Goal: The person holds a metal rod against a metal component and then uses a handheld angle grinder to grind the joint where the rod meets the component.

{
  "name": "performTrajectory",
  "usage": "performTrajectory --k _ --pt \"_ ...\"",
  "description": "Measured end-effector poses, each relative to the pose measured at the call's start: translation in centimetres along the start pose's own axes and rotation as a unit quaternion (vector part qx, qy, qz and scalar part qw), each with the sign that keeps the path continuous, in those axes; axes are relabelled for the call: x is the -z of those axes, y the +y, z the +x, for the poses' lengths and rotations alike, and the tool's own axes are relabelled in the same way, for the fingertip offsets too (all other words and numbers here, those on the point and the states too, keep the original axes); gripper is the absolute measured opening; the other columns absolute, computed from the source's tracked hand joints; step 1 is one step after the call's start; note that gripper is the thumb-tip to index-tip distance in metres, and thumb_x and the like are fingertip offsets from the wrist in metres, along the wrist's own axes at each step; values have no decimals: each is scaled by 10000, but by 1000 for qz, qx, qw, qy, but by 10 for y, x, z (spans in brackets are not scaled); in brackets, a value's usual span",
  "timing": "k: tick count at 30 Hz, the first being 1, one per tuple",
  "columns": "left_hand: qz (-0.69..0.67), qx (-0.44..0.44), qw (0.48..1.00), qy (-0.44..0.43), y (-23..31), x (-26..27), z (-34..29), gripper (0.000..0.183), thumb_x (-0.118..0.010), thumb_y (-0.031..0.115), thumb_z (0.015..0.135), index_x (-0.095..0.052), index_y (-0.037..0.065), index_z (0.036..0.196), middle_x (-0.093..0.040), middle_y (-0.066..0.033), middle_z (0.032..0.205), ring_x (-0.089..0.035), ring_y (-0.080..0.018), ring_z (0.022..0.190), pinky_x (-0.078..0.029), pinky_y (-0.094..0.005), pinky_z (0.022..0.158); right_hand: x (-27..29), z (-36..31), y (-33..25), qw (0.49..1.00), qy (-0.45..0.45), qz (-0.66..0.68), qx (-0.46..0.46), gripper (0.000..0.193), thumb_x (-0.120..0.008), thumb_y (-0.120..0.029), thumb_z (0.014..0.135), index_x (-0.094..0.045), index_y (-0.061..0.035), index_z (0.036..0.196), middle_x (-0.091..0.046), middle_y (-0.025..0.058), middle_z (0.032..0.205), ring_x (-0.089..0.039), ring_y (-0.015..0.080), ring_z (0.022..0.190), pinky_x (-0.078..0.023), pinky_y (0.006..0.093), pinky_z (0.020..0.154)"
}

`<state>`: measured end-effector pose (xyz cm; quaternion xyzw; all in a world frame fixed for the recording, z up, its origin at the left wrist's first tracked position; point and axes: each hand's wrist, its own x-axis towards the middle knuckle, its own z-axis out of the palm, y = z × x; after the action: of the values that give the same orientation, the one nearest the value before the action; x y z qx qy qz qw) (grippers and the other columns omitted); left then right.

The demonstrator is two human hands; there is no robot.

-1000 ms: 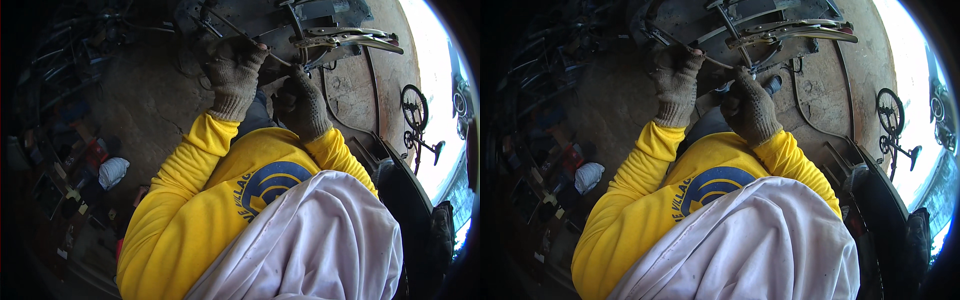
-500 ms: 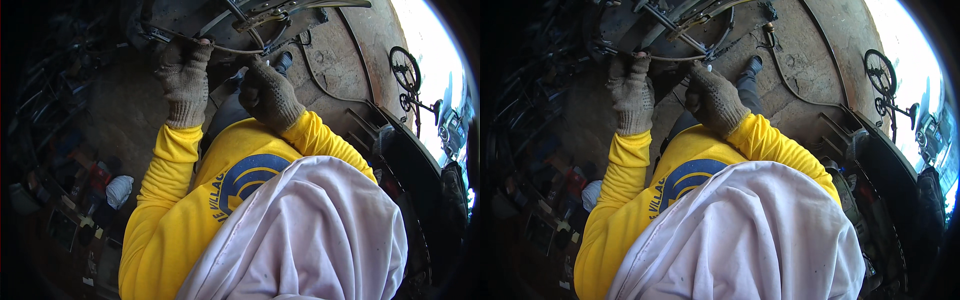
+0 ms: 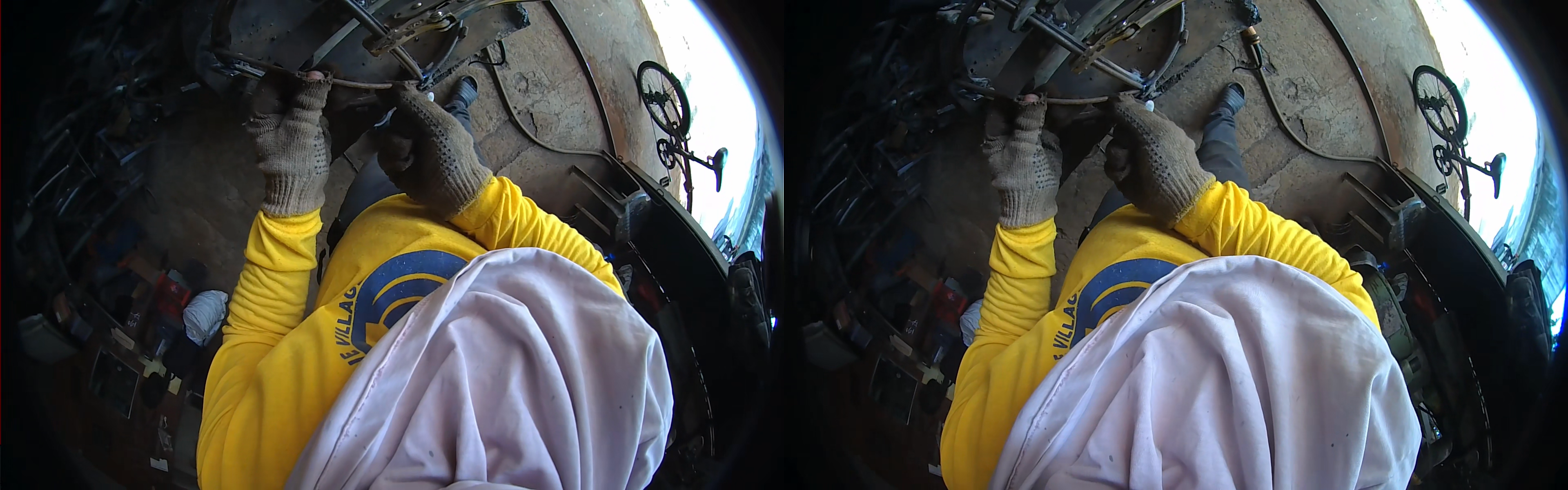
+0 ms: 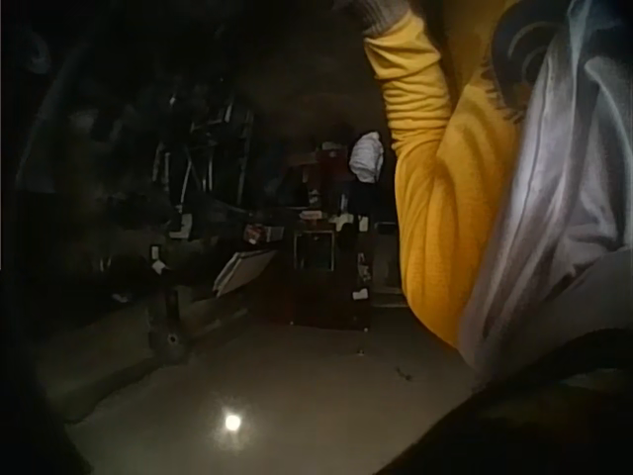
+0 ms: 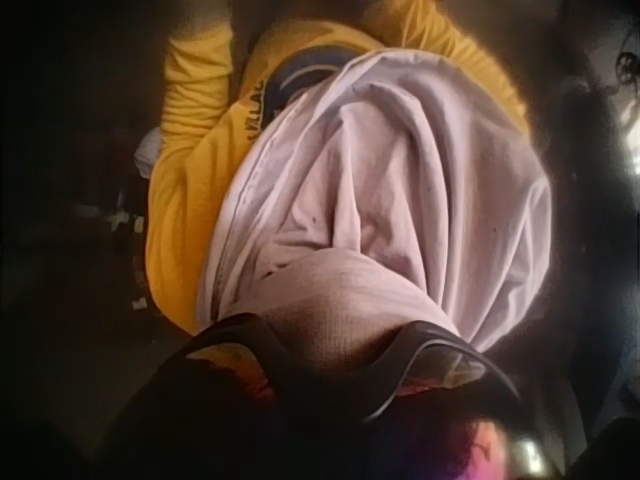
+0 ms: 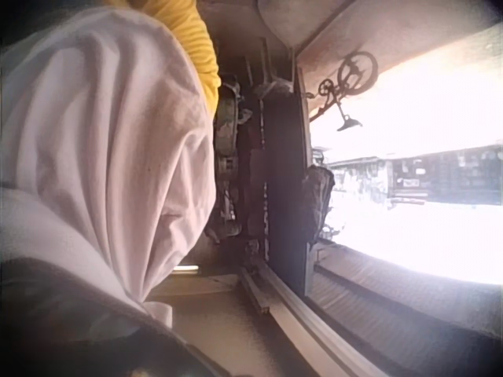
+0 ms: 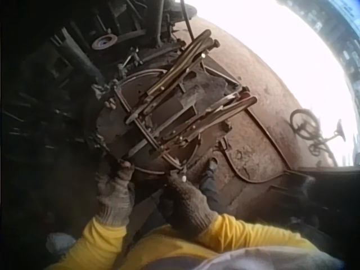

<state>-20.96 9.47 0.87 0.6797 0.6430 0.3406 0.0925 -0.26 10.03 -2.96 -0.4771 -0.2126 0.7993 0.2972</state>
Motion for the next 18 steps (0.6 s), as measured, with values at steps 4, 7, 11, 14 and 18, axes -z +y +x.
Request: performTrajectory --k 4,7,11,14,18 --pt "-30 13 999 -14 0 4 -1 545 -658 -69 811 -653 137 1315 -641 -170 1221 -646 -374 1092 -511 -423 957 -22 -23 -30 883 19 -404 237 379 -619 -85 784 -588 -79 1162 -638 178 855 -643 435 783 -530 465 658" --pt "-95 51 994 -16 5 3 -2 544 -661 -66 823 -647 143 1326 -639 -165 1235 -644 -363 1109 -507 -423 968 5 -3 -3 975 3 -174 136 380 -625 -73 778 -593 -72 1157 -634 169 828 -643 419 760 -529 451 648" --pt "-164 102 981 -11 2 2 -3 554 -669 -62 822 -651 164 1327 -642 -161 1230 -646 -352 1108 -507 -431 965 -7 -9 -9 950 7 -259 175 375 -626 -67 778 -598 -67 1153 -636 161 814 -648 408 751 -530 447 644" --pt "-57 53 997 -31 1 5 0 589 -686 -53 789 -654 187 1326 -648 -166 1207 -646 -368 1089 -512 -445 954 2 -2 -2 996 13 -76 53 376 -626 -69 781 -599 -67 1156 -644 161 819 -653 410 757 -533 450 647" --pt "35 -36 999 -14 -3 5 -3 614 -711 -33 751 -660 193 1319 -661 -161 1180 -651 -381 1063 -521 -456 938 2 0 0 996 4 83 -36 372 -630 -74 781 -604 -66 1152 -654 163 835 -656 410 763 -541 449 653"
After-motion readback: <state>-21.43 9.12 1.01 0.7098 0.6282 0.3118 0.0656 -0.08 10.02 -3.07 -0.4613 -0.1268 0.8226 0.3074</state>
